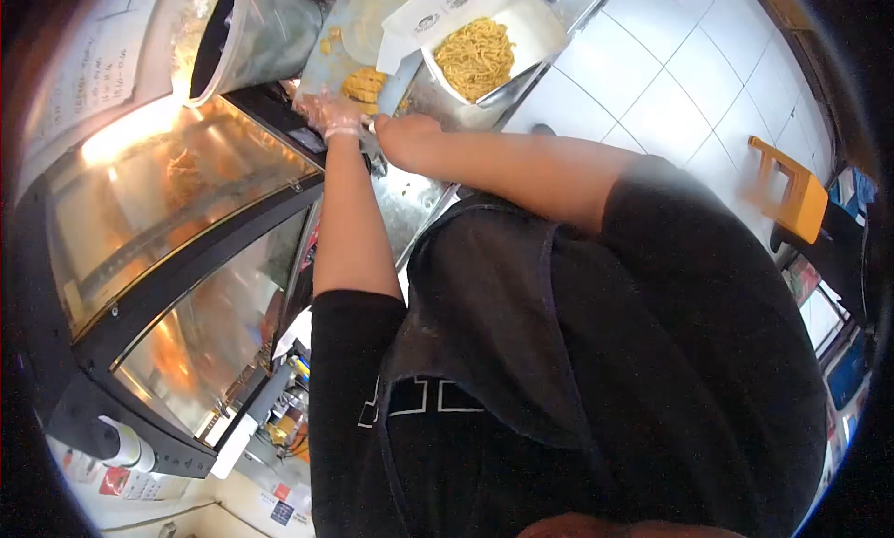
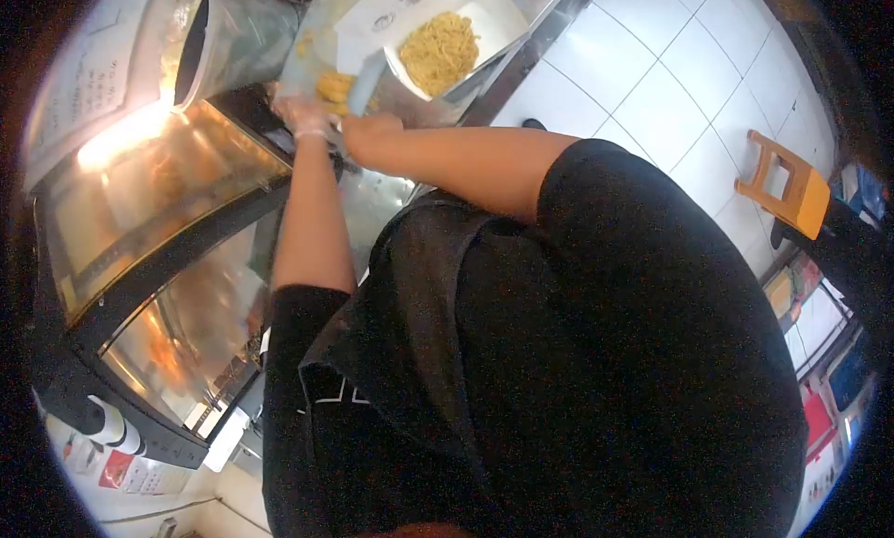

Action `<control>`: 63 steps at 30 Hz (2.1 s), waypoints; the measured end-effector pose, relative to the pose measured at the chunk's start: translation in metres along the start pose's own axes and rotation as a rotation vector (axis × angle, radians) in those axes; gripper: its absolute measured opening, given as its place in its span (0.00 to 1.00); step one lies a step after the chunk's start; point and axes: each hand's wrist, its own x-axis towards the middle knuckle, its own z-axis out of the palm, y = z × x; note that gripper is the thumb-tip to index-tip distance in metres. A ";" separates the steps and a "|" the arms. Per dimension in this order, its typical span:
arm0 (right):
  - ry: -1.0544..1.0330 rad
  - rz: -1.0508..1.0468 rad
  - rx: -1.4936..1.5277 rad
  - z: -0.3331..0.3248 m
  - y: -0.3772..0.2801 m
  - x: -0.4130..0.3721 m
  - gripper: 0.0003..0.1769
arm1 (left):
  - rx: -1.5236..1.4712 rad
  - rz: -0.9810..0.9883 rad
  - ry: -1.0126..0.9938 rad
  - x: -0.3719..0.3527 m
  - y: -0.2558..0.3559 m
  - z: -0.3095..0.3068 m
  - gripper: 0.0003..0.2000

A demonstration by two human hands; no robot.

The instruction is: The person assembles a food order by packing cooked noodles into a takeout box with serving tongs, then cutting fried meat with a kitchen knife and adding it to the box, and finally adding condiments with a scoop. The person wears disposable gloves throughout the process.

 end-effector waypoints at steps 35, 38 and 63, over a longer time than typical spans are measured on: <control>-0.303 -0.334 -0.051 -0.250 -0.033 -0.160 0.18 | -0.742 -0.595 -0.151 -0.064 0.069 -0.135 0.37; -0.274 -0.291 -0.039 -0.273 -0.031 -0.169 0.19 | -0.785 -0.599 -0.160 -0.058 0.073 -0.144 0.32; -0.653 0.126 -0.341 -0.294 0.007 -0.141 0.19 | -0.677 0.131 0.432 -0.068 0.026 -0.051 0.19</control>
